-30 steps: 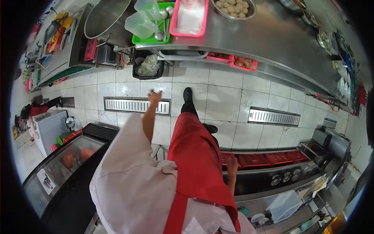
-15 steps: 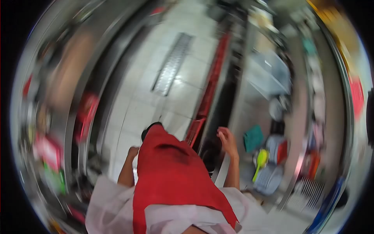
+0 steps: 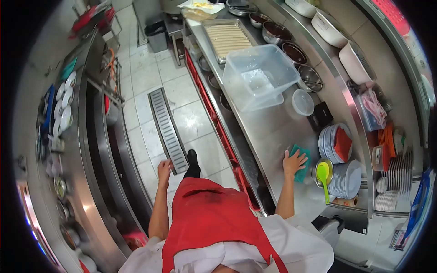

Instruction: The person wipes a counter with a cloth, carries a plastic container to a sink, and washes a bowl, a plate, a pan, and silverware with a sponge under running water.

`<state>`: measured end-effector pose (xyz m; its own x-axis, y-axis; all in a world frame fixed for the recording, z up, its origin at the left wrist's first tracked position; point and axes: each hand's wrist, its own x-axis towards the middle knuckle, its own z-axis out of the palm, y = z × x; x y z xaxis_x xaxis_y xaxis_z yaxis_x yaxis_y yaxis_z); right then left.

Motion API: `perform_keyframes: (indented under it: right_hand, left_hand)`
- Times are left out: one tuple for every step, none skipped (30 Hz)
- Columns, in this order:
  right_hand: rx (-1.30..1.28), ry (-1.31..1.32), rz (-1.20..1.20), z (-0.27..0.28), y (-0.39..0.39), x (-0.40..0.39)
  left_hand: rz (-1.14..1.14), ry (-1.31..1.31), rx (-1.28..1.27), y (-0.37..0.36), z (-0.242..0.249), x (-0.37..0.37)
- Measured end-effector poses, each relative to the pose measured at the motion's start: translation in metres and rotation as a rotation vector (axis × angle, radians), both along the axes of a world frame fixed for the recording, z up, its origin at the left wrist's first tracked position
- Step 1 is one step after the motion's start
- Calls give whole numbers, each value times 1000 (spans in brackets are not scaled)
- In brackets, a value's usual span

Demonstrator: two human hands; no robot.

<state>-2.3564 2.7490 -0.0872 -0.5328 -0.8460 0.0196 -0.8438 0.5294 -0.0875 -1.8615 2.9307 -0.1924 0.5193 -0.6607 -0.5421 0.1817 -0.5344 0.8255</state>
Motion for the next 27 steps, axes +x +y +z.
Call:
perform_keyframes:
  right_hand:
    - [-50, 69, 19, 2, -8, 18]
    - [-50, 65, -3, 11, -20, 37]
    - [-279, -229, 146, 23, -44, 57]
    - [-509, -519, 304, 39, -70, 80]
    - [-514, -521, 295, 72, -91, 111]
    - [-432, -820, 119, 117, -111, 148]
    - [-338, -1112, -61, 141, -132, 172]
    - [-340, -1118, -72, 140, -154, 179]
    - [-265, -1177, -44, 136, -174, 179]
    - [-188, -1237, -17, 133, -186, 177]
    - [-115, -1105, 56, 143, -187, 172]
    - [-144, -1107, 64, 139, -185, 158]
    - [-164, -1102, 68, 135, -171, 140]
    - [-233, -1175, -14, 133, -148, 125]
    - [-307, -1240, -88, 138, -123, 110]
    - [-276, -1244, -98, 157, -94, 98]
    - [-311, -1157, -86, 164, -67, 88]
    - [-208, -1242, -125, 177, -41, 74]
    - [-221, -1231, -193, 186, -16, 70]
    - [-236, -1218, -258, 192, 3, 68]
    - [-244, -1214, -266, 194, 16, 64]
    - [-228, -1212, -314, 196, 29, 62]
    - [-210, -1212, -367, 196, 37, 60]
    - [-214, -1215, -389, 190, 42, 56]
    - [-177, -1190, -361, 181, 46, 50]
    - [-142, -1167, -335, 173, 51, 48]
    - [-153, -1174, -358, 170, 48, 52]
  left_hand:
    - [-73, 45, -102, -55, 12, 10]
    - [-119, 69, -94, -112, 39, 12]
    - [-187, 30, -103, -166, 51, 14]
    - [-284, 3, -154, -218, 62, 14]
    - [-357, 1, -212, -268, 60, 11]
    - [-378, 69, -263, -308, 66, 2]
    - [-427, 88, -253, -344, 74, -8]
    - [-475, 107, -243, -375, 79, -16]
    - [-481, 111, -296, -406, 73, -24]
    - [-489, 114, -347, -428, 66, -32]
    - [-456, 128, -298, -442, 71, -39]
    - [-424, 144, -247, -453, 74, -44]
    - [-431, 164, -136, -466, 70, -44]
    - [-446, 171, -120, -464, 73, -53]
    - [-383, -9, -58, -461, 86, -70]
    - [-318, -191, -3, -463, 96, -86]
    - [-344, -246, 24, -464, 72, -100]
    - [-340, -261, 95, -452, 98, -116]
    - [-324, -142, 81, -443, 89, -120]
    - [-304, -21, 66, -436, 78, -125]
    - [-319, 54, 49, -432, 64, -124]
    - [-335, 129, 33, -429, 54, -119]
    - [-340, 177, -3, -421, 56, -114]
    - [-377, 237, -43, -412, 46, -98]
    - [-416, 297, -83, -403, 36, -79]
    - [-381, 329, -77, -390, 37, -55]
    - [-346, 360, -73, -376, 48, -32]
